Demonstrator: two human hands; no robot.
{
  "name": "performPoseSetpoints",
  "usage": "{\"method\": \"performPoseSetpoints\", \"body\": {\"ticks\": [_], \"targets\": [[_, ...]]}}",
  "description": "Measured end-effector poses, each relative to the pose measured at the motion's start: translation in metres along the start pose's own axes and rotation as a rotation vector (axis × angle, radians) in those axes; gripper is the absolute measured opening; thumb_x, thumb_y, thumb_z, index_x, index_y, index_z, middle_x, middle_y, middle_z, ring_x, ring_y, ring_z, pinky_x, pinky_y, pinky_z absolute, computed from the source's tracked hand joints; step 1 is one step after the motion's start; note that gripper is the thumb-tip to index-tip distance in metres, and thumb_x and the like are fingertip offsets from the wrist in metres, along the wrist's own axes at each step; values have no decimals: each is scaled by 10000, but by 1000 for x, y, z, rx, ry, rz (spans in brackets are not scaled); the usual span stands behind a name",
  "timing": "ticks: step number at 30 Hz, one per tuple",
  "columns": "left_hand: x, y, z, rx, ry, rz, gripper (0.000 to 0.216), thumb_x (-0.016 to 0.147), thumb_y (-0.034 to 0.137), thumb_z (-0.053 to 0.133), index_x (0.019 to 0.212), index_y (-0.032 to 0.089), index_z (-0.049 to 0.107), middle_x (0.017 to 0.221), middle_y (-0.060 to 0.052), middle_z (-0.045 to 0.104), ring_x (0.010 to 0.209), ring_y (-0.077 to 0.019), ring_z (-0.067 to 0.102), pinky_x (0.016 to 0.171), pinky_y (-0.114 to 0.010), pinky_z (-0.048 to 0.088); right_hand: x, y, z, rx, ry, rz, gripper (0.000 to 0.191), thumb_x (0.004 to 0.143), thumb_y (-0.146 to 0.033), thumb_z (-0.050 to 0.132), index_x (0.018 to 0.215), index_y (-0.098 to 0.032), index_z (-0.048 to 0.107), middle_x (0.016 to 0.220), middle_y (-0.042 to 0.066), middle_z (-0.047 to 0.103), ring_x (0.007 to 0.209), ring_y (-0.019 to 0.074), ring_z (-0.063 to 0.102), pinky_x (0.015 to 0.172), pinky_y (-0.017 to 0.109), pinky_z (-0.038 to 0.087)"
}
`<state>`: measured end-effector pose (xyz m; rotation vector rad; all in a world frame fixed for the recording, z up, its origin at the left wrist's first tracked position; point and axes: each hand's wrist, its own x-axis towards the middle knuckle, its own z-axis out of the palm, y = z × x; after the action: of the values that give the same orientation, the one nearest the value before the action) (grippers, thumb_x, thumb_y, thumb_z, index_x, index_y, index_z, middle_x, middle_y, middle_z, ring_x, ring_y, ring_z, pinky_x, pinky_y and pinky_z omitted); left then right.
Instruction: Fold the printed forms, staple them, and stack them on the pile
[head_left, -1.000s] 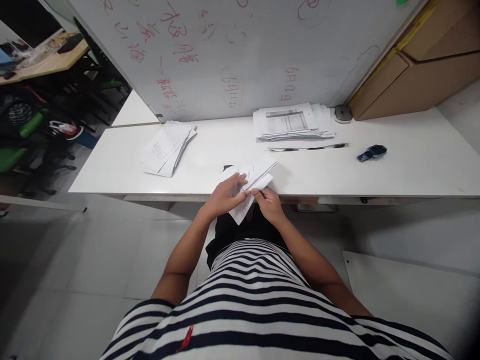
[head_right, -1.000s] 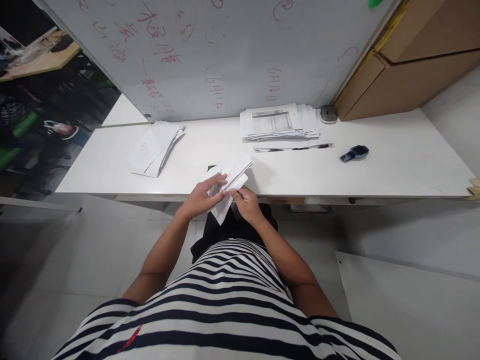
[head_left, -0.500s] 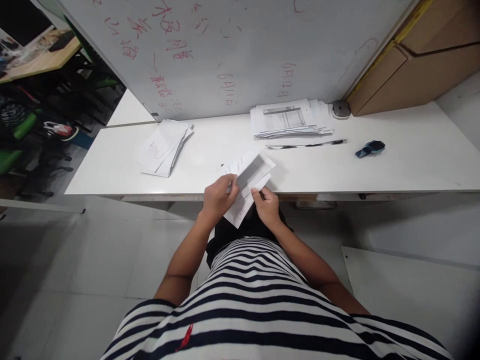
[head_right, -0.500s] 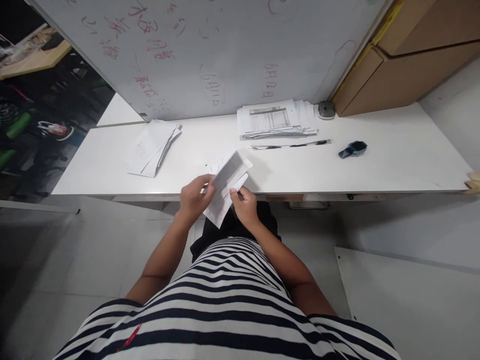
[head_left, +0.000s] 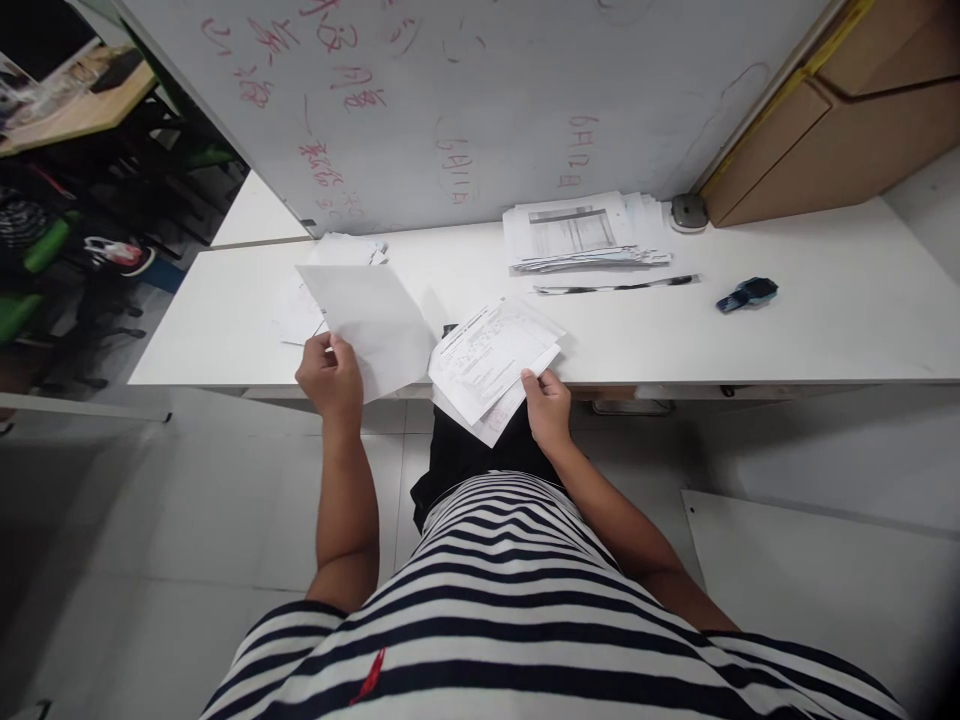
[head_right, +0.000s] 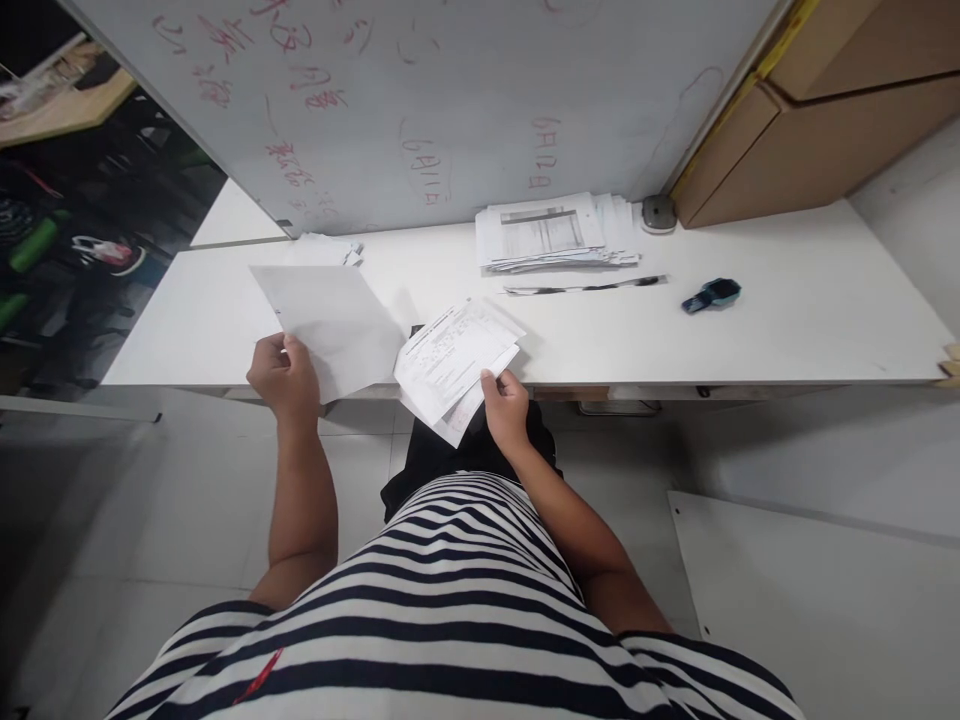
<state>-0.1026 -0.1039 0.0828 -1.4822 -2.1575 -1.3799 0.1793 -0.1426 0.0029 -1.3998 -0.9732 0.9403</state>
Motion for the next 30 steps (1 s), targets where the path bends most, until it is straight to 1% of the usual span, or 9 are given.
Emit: {"method": "performPoseSetpoints", "body": {"ticks": [5, 8, 11, 14, 16, 18, 21, 27, 30], "targets": [[10, -13, -4, 12, 93, -11, 98, 855, 203, 559, 858, 153, 644, 663, 33, 593, 607, -98, 520, 588, -248, 400, 3, 5, -1, 11, 30, 10, 447, 816, -498, 583, 577, -231, 315, 568, -69, 245, 559, 98, 254, 517, 246, 246], [1, -4, -3, -6, 32, 31, 126, 875, 233, 536, 877, 154, 635, 729, 12, 629, 660, -112, 566, 612, -249, 436, 3, 7, -1, 36, 4, 27, 451, 813, -511, 587, 580, -230, 323, 572, -67, 254, 563, 100, 260, 523, 246, 251], [-24, 17, 1, -70, -161, 218, 176, 907, 268, 484, 926, 166, 626, 856, -32, 673, 793, -143, 626, 728, -276, 491, 1, 9, 2, 43, -40, 46, 439, 813, -529, 585, 587, -222, 367, 570, -66, 280, 563, 102, 277, 533, 243, 266], [-62, 42, 10, -166, -445, 430, 193, 910, 297, 484, 987, 196, 629, 994, -67, 693, 982, -179, 640, 882, -313, 495, -2, 10, 5, 20, -51, 62, 428, 809, -548, 585, 600, -214, 420, 567, -66, 299, 556, 101, 289, 533, 241, 277], [-87, 56, 16, -223, -626, 487, 203, 916, 295, 477, 1028, 222, 629, 1060, -55, 697, 1042, -176, 633, 925, -317, 492, -4, 10, 6, 30, -59, 69, 410, 809, -547, 591, 621, -205, 465, 568, -65, 330, 554, 102, 309, 535, 239, 291], [-106, 66, 22, -255, -737, 464, 214, 926, 296, 457, 1035, 240, 633, 1063, -34, 704, 1036, -168, 639, 912, -318, 507, -6, 9, 7, 44, -70, 71, 402, 809, -540, 597, 626, -200, 485, 565, -64, 355, 553, 102, 324, 536, 237, 301], [-119, 73, 27, -337, -783, 365, 211, 929, 311, 461, 998, 240, 647, 1033, -27, 711, 1024, -170, 638, 903, -330, 518, -6, 9, 4, 41, -72, 63, 417, 810, -535, 598, 599, -200, 468, 558, -63, 374, 552, 101, 335, 541, 234, 312], [-110, 73, 26, -573, -853, 72, 214, 912, 359, 518, 965, 219, 670, 1003, -38, 696, 945, -159, 642, 771, -286, 534, -5, 13, 1, 38, -45, 77, 395, 806, -544, 592, 662, -178, 556, 598, -49, 462, 593, 108, 406, 589, 226, 366], [-104, 71, 24, -599, -829, 11, 222, 908, 375, 528, 946, 212, 673, 988, -42, 691, 935, -159, 638, 776, -285, 525, -5, 15, 3, 83, -45, 83, 375, 799, -528, 611, 713, -163, 613, 617, -42, 504, 604, 108, 430, 606, 225, 380]]}}
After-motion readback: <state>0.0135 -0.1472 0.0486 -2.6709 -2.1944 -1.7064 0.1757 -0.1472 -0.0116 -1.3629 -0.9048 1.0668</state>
